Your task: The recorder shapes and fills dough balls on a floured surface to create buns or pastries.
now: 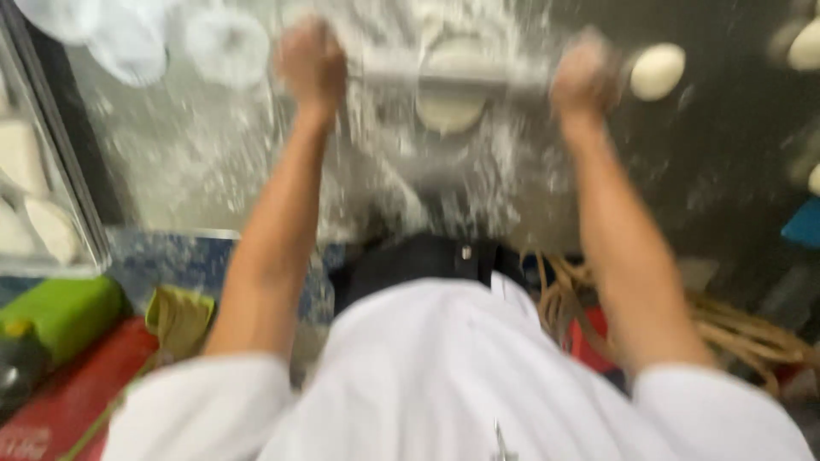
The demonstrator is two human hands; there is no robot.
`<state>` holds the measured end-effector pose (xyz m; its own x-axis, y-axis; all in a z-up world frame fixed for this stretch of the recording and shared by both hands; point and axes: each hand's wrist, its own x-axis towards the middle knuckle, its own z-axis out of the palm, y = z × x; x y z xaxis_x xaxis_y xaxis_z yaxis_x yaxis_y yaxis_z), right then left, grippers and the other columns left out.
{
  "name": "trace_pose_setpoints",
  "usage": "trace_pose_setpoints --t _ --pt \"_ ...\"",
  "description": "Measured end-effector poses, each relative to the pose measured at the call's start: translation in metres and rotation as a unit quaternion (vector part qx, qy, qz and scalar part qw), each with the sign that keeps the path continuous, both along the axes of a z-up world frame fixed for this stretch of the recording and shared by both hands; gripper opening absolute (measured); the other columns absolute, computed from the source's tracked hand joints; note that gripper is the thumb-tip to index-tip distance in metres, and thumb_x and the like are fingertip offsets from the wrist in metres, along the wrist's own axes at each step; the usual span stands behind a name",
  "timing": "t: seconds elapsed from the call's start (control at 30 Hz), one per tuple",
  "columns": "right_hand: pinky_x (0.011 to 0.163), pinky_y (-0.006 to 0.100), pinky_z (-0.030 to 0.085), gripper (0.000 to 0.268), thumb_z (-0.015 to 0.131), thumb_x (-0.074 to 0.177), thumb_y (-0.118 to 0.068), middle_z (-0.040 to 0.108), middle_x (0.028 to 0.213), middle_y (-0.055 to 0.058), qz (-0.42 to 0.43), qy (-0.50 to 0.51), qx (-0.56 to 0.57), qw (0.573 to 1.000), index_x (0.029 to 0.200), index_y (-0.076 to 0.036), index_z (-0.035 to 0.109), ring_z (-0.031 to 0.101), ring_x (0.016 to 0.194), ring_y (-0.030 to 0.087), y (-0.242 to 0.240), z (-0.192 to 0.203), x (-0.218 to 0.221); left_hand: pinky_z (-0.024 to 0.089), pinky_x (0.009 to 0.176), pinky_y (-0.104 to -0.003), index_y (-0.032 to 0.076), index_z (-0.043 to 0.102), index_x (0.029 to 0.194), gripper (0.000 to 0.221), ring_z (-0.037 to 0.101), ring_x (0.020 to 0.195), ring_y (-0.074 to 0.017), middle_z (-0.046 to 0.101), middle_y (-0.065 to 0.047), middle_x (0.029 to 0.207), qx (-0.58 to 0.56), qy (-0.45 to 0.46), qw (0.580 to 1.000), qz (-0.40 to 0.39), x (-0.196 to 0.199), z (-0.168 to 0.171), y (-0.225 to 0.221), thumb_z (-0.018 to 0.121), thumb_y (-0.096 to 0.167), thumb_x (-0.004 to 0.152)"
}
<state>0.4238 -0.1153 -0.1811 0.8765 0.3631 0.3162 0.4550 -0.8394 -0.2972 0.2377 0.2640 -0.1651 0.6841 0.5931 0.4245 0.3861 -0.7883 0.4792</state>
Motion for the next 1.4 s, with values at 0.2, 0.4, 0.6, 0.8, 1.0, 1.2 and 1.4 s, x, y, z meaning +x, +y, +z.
trace_pose_setpoints --t 0.2,0.4,0.6,0.8,1.0,1.2,1.4 --pt "0.054 0.050 0.045 0.021 0.056 0.093 -0.015 0.060 0.065 0.016 0.005 0.079 -0.008 0.997 0.077 -0.005 0.066 0.057 0.058 0.036 0.016 0.012 -0.055 0.044 0.056 -0.051 0.012 0.068 0.076 0.011 0.062 0.065 -0.0356 0.067 -0.015 0.070 0.006 0.088 0.996 -0.018 -0.033 0.002 -0.004 0.065 0.020 0.082" --pt "0.063 0.051 0.047 0.028 0.051 0.095 -0.025 0.067 0.076 0.018 -0.057 0.195 -0.048 0.978 0.083 -0.011 0.071 0.062 0.068 0.038 -0.060 0.107 -0.138 0.045 0.062 -0.053 0.010 0.069 0.078 0.010 0.061 0.065 -0.0361 0.067 -0.016 0.070 -0.065 0.121 0.984 -0.111 -0.070 0.034 -0.018 0.064 0.015 0.085" --pt "0.065 0.055 0.047 0.034 0.048 0.097 -0.032 0.069 0.083 0.020 -0.169 0.270 -0.034 0.947 0.084 -0.011 0.072 0.064 0.074 0.042 -0.111 0.154 -0.191 0.059 0.080 -0.045 0.003 0.066 0.104 0.022 0.064 0.080 -0.0225 0.066 -0.015 0.096 -0.482 -0.136 0.865 -0.021 -0.024 0.050 -0.041 0.050 0.003 0.089" --pt "0.068 0.049 0.049 0.035 0.049 0.091 -0.031 0.070 0.076 0.017 -0.405 0.236 0.089 0.879 0.080 -0.008 0.073 0.066 0.072 0.037 -0.168 0.149 -0.224 0.045 0.092 -0.055 0.000 0.065 0.132 0.064 0.053 0.112 -0.0438 0.061 -0.030 0.122 0.009 0.061 0.944 -0.324 0.012 0.089 -0.143 0.081 0.034 0.081" --pt "0.054 0.037 0.047 0.037 0.044 0.093 -0.022 0.064 0.059 0.009 -0.378 0.263 0.230 0.857 0.074 -0.005 0.069 0.062 0.053 0.021 -0.163 0.158 -0.237 0.058 0.081 -0.041 0.009 0.064 0.101 0.014 0.068 0.093 -0.0239 0.070 -0.010 0.100 -0.101 0.329 0.850 -0.399 0.004 0.081 -0.165 0.061 -0.004 0.098" --pt "0.050 0.037 0.045 0.036 0.044 0.096 -0.022 0.061 0.060 0.008 -0.316 0.293 0.272 0.860 0.074 -0.003 0.066 0.059 0.050 0.020 -0.139 0.162 -0.242 0.063 0.076 -0.033 0.004 0.054 0.106 0.015 0.070 0.091 -0.0162 0.070 -0.009 0.100 -0.451 0.093 0.817 -0.348 -0.048 0.156 -0.178 0.068 0.004 0.100" --pt "0.054 0.041 0.046 0.031 0.050 0.097 -0.025 0.066 0.069 0.012 -0.235 0.203 0.130 0.942 0.081 -0.011 0.072 0.063 0.059 0.024 -0.123 0.122 -0.220 0.062 0.080 -0.041 0.004 0.056 0.124 0.028 0.074 0.092 -0.0248 0.073 -0.014 0.106 -0.436 0.108 0.881 -0.147 -0.059 0.080 -0.115 0.067 0.014 0.100"
